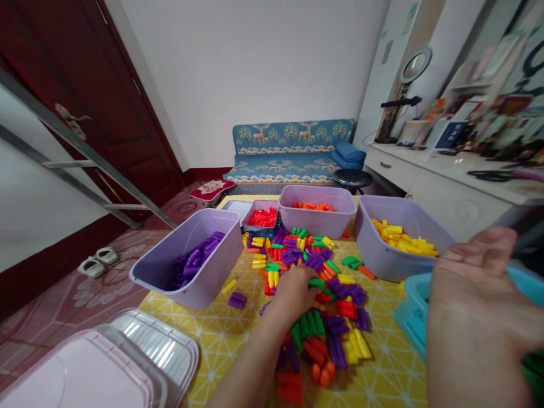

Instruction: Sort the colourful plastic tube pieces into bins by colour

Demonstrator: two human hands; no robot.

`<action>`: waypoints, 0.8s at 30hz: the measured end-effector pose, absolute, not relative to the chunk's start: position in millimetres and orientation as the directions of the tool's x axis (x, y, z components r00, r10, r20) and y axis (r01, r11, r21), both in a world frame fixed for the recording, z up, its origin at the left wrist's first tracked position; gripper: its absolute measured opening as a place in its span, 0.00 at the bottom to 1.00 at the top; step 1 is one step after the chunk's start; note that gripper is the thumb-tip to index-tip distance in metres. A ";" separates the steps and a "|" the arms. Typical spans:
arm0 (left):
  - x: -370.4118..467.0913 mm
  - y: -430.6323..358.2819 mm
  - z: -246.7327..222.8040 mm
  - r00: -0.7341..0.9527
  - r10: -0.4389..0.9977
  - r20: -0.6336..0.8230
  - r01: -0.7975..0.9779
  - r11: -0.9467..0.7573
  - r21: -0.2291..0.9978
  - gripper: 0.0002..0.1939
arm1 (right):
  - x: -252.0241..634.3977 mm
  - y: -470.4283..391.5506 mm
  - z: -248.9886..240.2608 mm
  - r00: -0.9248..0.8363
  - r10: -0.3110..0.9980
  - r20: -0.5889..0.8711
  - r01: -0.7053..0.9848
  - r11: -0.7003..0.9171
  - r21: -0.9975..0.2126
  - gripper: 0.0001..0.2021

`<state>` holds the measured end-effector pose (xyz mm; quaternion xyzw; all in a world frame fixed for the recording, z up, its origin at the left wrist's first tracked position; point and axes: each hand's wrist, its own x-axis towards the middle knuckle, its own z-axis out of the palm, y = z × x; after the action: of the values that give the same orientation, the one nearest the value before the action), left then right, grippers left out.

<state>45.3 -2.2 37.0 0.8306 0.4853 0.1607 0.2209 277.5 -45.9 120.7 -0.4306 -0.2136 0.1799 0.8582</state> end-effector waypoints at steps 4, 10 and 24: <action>35.9 9.1 30.6 0.401 0.915 0.037 0.759 -0.355 0.546 0.10 | 250.0 -32.0 117.6 0.848 0.494 0.193 -0.186 0.618 -0.764 0.12; 17.7 20.9 26.9 0.245 0.969 0.045 0.783 -0.225 0.580 0.19 | 217.9 -2.1 73.6 0.328 0.906 0.267 0.313 0.163 -0.936 0.14; 18.3 18.1 21.8 0.339 0.938 0.076 0.752 -0.318 0.577 0.29 | 190.6 12.5 14.2 0.016 0.999 -0.038 0.932 -0.028 -0.360 0.22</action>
<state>18.3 18.1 21.8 0.7859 0.5376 0.2040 0.2275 190.6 12.5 14.2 -0.7029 -0.6870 0.1419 0.1177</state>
